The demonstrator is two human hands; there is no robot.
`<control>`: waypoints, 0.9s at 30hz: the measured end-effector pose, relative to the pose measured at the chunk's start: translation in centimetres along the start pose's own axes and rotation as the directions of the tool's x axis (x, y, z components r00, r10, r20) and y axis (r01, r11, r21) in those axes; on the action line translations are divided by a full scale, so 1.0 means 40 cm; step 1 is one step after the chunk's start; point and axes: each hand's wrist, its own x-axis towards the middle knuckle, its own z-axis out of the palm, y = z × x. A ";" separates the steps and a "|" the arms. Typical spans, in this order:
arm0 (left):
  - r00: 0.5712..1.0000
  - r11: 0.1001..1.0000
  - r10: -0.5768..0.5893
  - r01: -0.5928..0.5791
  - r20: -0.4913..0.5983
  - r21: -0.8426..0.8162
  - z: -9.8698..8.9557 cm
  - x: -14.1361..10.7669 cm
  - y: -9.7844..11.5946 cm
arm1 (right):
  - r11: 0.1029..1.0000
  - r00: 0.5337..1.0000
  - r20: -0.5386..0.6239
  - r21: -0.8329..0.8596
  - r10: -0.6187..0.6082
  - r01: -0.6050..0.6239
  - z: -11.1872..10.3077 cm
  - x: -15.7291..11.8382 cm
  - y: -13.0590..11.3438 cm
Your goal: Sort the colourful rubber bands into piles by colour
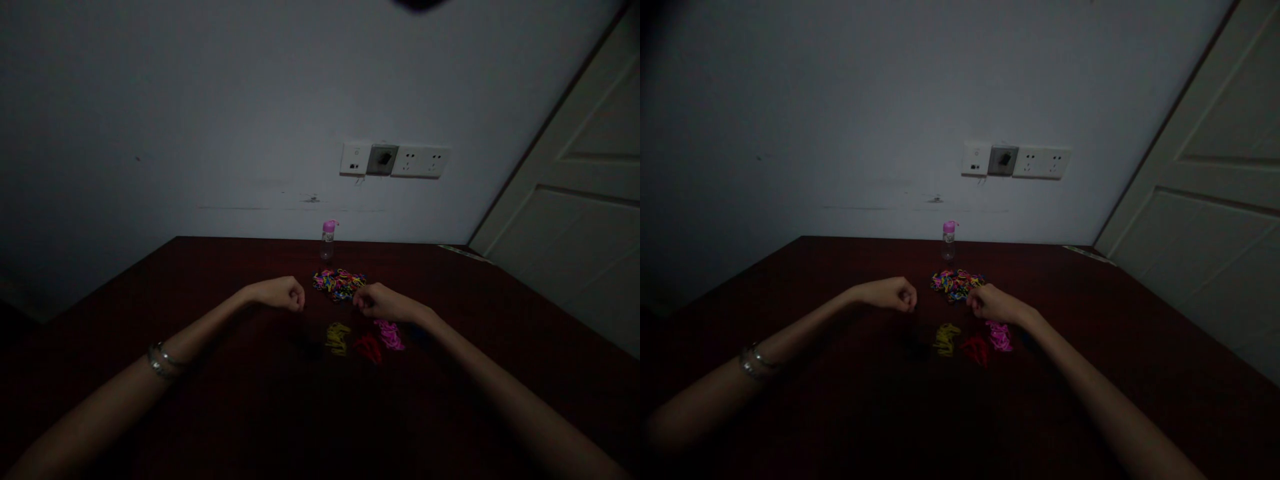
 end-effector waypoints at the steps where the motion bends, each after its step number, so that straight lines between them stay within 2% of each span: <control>1: 1.000 1.000 -0.002 0.002 0.027 -0.003 0.014 -0.011 0.002 | 1.000 1.000 0.004 -0.027 -0.013 0.013 0.002 0.002 -0.002; 4: 0.996 1.000 -0.008 0.009 0.086 -0.006 0.044 -0.036 0.003 | 0.991 0.997 0.021 -0.115 -0.070 0.072 0.006 0.006 -0.001; 7: 0.995 0.999 0.000 0.005 0.095 -0.048 0.048 -0.048 -0.007 | 0.977 0.993 0.008 -0.180 -0.114 0.114 0.003 0.008 0.000; 10: 1.000 0.995 -0.006 0.005 -0.005 -0.102 0.032 -0.044 -0.029 | 0.977 0.991 -0.035 -0.179 -0.128 0.120 -0.002 0.008 -0.023; 14: 0.982 0.993 -0.019 -0.004 -0.189 -0.121 0.017 -0.016 -0.050 | 0.981 0.981 -0.074 -0.091 -0.177 0.170 0.028 0.013 -0.103; 18: 0.955 0.997 -0.016 -0.008 -0.296 -0.079 0.034 0.031 -0.037 | 0.952 0.951 -0.050 -0.038 -0.305 0.303 0.095 0.023 -0.188; 21: 0.940 0.999 0.004 0.009 -0.342 0.037 0.054 0.067 -0.018 | 0.929 0.929 -0.035 -0.043 -0.369 0.367 0.115 0.033 -0.205; 23: 0.925 0.990 0.025 0.028 -0.380 0.135 0.062 0.086 -0.010 | 0.940 0.939 -0.072 -0.082 -0.336 0.330 0.102 0.042 -0.186; 27: 0.905 0.952 0.084 0.052 -0.418 0.303 0.062 0.116 -0.008 | 0.963 0.953 -0.229 -0.224 -0.199 0.148 0.053 0.065 -0.113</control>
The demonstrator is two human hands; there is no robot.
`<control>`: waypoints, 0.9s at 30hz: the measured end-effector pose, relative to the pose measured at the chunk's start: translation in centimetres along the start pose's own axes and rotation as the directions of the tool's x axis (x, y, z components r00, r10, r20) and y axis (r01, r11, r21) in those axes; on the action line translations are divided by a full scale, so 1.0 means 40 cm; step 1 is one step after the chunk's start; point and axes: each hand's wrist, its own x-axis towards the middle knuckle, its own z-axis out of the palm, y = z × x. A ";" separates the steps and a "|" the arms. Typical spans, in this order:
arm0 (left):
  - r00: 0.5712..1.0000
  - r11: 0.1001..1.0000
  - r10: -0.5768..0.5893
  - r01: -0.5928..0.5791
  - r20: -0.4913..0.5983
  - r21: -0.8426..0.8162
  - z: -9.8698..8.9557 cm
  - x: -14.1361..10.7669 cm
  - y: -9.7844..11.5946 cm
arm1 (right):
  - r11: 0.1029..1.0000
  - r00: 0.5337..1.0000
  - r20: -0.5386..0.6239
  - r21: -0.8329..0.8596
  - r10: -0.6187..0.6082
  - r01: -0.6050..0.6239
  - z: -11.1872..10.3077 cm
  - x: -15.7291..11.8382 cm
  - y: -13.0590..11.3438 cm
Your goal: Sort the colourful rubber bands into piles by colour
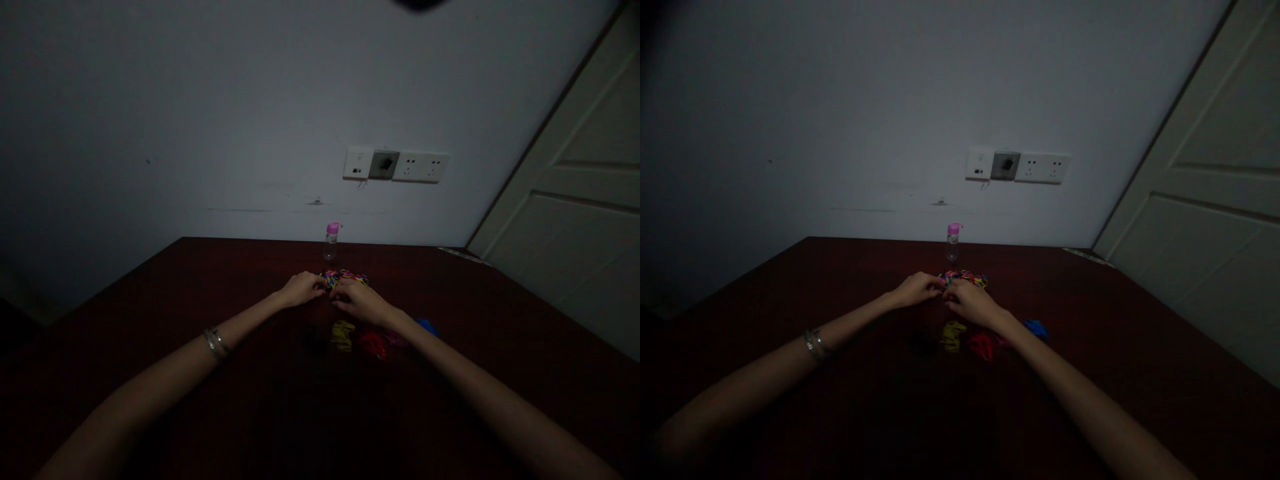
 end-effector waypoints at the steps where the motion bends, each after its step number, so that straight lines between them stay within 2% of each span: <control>1: 1.000 1.000 0.011 -0.011 0.002 0.029 0.001 0.006 -0.001 | 0.999 1.000 -0.017 -0.046 0.026 -0.027 -0.004 0.005 0.019; 5: 0.999 0.995 0.024 -0.028 0.040 0.091 0.005 0.025 -0.005 | 0.980 0.997 0.013 -0.190 0.071 -0.067 0.000 0.024 0.054; 14: 0.998 0.990 0.049 -0.055 0.046 0.132 0.020 0.043 -0.011 | 0.949 0.993 0.071 -0.308 0.090 -0.064 0.029 0.067 0.054; 22: 1.000 1.000 0.004 -0.004 0.005 0.006 0.033 0.046 -0.025 | 0.922 0.994 0.079 -0.384 0.080 -0.044 0.036 0.083 0.048; 27: 1.000 0.990 -0.011 0.010 -0.006 -0.138 0.022 0.048 -0.032 | 0.937 0.998 0.045 -0.347 0.046 -0.028 0.030 0.083 0.047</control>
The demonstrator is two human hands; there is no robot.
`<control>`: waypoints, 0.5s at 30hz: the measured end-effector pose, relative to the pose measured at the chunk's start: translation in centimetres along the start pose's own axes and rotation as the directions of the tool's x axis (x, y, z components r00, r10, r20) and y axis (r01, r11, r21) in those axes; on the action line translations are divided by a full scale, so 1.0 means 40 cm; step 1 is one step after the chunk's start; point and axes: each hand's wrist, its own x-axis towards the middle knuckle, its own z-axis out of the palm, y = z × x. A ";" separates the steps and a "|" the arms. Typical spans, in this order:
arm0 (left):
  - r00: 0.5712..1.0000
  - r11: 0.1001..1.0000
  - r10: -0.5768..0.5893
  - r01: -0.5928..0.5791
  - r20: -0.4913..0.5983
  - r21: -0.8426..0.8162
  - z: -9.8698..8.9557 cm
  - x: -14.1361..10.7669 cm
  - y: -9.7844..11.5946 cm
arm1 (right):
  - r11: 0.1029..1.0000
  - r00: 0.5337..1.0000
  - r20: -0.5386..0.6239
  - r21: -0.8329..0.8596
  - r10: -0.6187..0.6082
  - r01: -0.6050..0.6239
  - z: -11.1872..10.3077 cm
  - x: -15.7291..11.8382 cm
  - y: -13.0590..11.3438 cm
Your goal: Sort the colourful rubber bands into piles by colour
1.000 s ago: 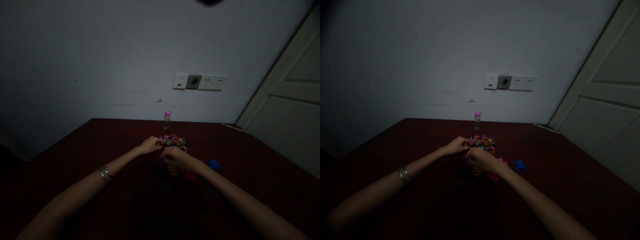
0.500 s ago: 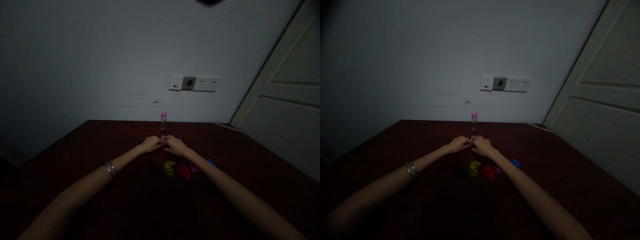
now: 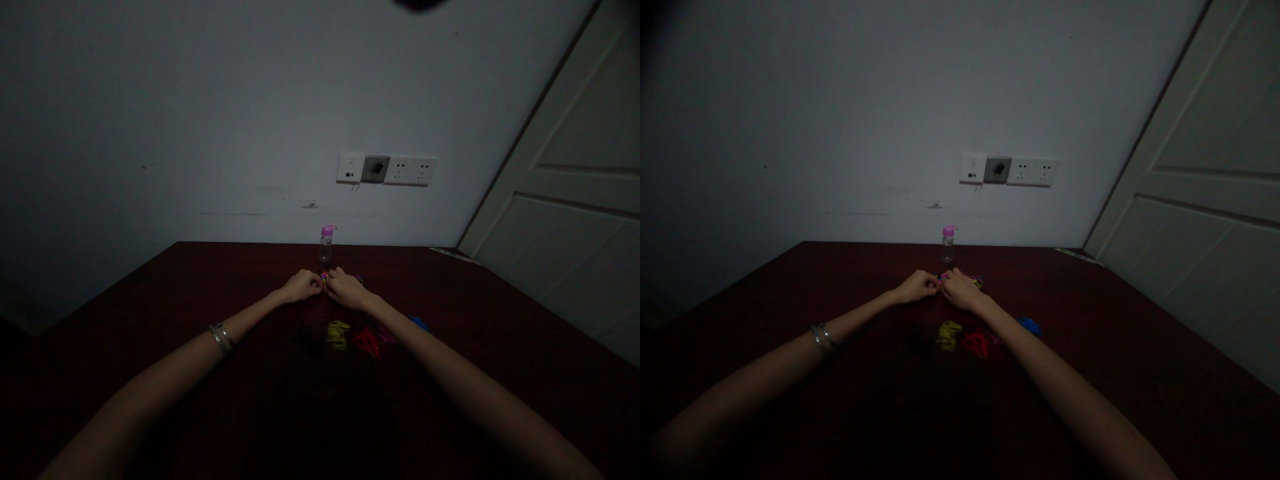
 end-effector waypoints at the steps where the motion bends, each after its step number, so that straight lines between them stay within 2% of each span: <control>1: 1.000 1.000 0.008 -0.008 -0.006 -0.027 -0.007 0.000 0.000 | 1.000 1.000 -0.023 0.030 -0.004 0.005 -0.003 -0.001 0.005; 4: 0.999 0.993 0.037 -0.039 -0.022 -0.114 -0.038 -0.007 0.007 | 0.981 0.994 -0.112 0.191 -0.013 0.034 -0.017 -0.004 0.027; 8: 0.999 0.979 0.029 -0.025 0.015 -0.204 -0.088 -0.048 0.028 | 0.900 0.976 -0.212 0.432 0.038 0.059 -0.049 -0.023 0.038; 11: 0.994 0.972 0.024 0.002 0.108 -0.234 -0.109 -0.102 0.040 | 0.851 0.980 -0.200 0.517 0.020 0.088 -0.073 -0.052 0.005; 15: 0.971 0.966 0.012 0.051 0.238 -0.255 -0.108 -0.176 0.043 | 0.798 0.979 -0.155 0.569 -0.132 0.198 -0.078 -0.091 -0.072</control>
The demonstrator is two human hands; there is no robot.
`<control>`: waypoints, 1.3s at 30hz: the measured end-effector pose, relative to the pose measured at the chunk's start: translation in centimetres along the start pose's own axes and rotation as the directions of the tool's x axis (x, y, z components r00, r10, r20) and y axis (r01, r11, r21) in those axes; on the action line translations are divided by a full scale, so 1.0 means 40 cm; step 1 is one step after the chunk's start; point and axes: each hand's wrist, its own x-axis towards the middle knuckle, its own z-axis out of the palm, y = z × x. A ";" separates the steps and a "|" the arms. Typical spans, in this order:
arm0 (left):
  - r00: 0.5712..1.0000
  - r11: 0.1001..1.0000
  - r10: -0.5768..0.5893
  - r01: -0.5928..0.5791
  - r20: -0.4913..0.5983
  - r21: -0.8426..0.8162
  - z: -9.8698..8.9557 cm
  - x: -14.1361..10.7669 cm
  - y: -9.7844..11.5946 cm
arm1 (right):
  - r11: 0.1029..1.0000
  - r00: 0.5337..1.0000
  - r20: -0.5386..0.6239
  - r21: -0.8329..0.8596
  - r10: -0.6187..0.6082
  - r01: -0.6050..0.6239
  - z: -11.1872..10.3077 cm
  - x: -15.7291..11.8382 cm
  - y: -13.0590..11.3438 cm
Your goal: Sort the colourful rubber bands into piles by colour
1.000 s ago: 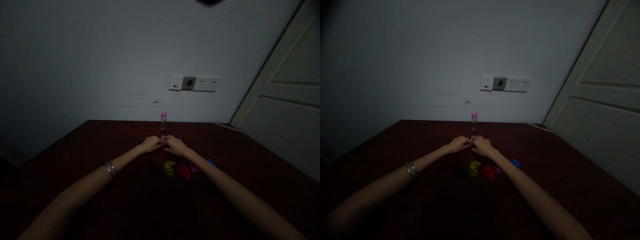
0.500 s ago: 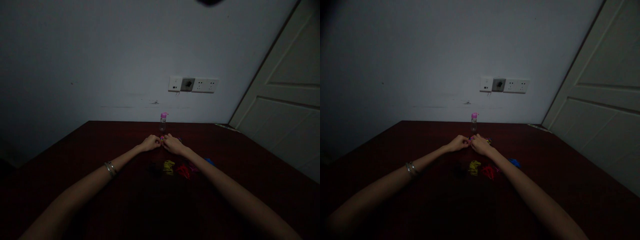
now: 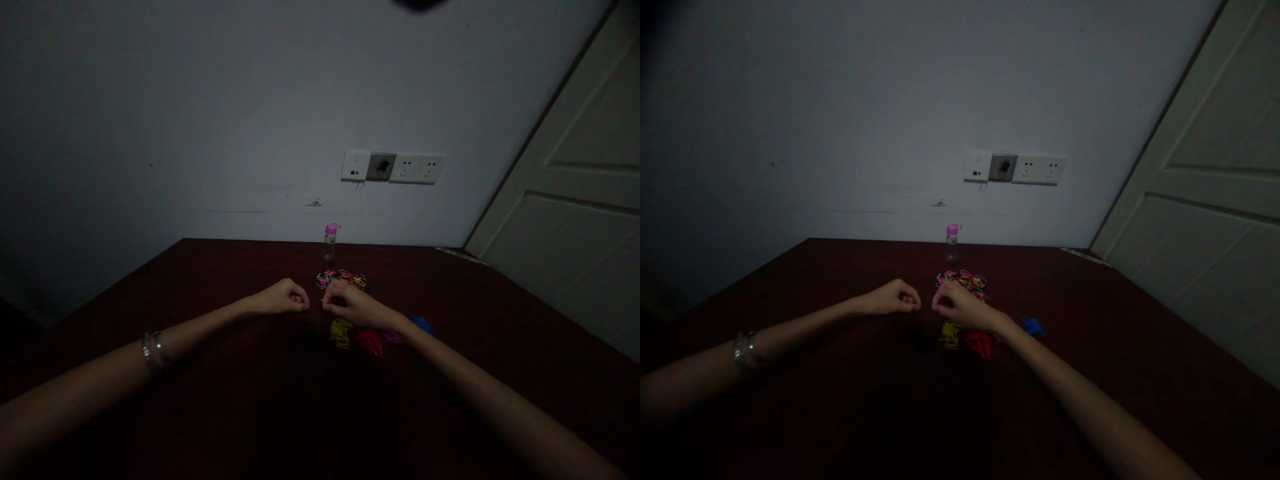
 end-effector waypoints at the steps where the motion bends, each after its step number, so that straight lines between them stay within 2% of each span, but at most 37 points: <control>1: 1.000 1.000 -0.016 0.017 0.027 -0.008 0.006 -0.013 -0.003 | 1.000 1.000 0.020 0.016 -0.021 0.020 0.013 -0.004 -0.012; 4: 0.995 0.998 -0.046 0.049 0.085 -0.034 0.019 -0.038 -0.012 | 0.996 0.995 0.060 0.043 -0.081 0.078 0.050 -0.008 -0.023; 8: 0.995 0.997 -0.066 0.069 0.073 -0.042 0.024 -0.040 -0.025 | 0.993 0.992 0.067 0.045 -0.110 0.107 0.074 0.000 -0.009; 12: 0.995 0.996 -0.086 0.087 0.042 -0.034 0.018 -0.027 -0.033 | 0.998 1.000 0.013 0.059 -0.007 0.006 0.066 0.015 0.024; 15: 0.997 0.997 -0.071 0.071 0.024 -0.028 0.013 -0.017 -0.038 | 0.992 0.996 -0.040 0.103 0.079 -0.075 0.048 0.032 0.070; 20: 0.996 0.996 -0.086 0.085 -0.003 -0.027 0.006 -0.008 -0.040 | 0.971 0.953 -0.209 0.144 0.218 -0.191 0.015 0.055 0.160; 25: 0.996 0.996 -0.084 0.084 -0.028 -0.022 0.003 -0.003 -0.046 | 0.958 0.920 -0.294 0.197 0.259 -0.206 -0.004 0.059 0.207; 28: 0.995 0.997 -0.081 0.080 -0.054 -0.005 0.010 0.008 -0.046 | 0.935 0.921 -0.261 0.282 0.290 -0.214 -0.016 0.058 0.215; 30: 0.996 0.998 -0.064 0.065 -0.065 0.014 0.019 0.021 -0.038 | 0.902 0.916 -0.215 0.354 0.338 -0.249 -0.025 0.055 0.215; 33: 0.998 0.999 -0.021 0.024 -0.055 0.048 0.039 0.050 -0.015 | 0.820 0.870 -0.194 0.473 0.454 -0.322 -0.036 0.046 0.212; 36: 0.999 0.997 0.025 -0.022 -0.031 0.080 0.059 0.080 0.008 | 0.699 0.817 -0.161 0.623 0.553 -0.351 -0.042 0.034 0.207; 39: 0.997 0.991 0.075 -0.076 0.007 0.107 0.076 0.103 0.022 | 0.584 0.792 -0.118 0.741 0.599 -0.331 -0.046 0.023 0.198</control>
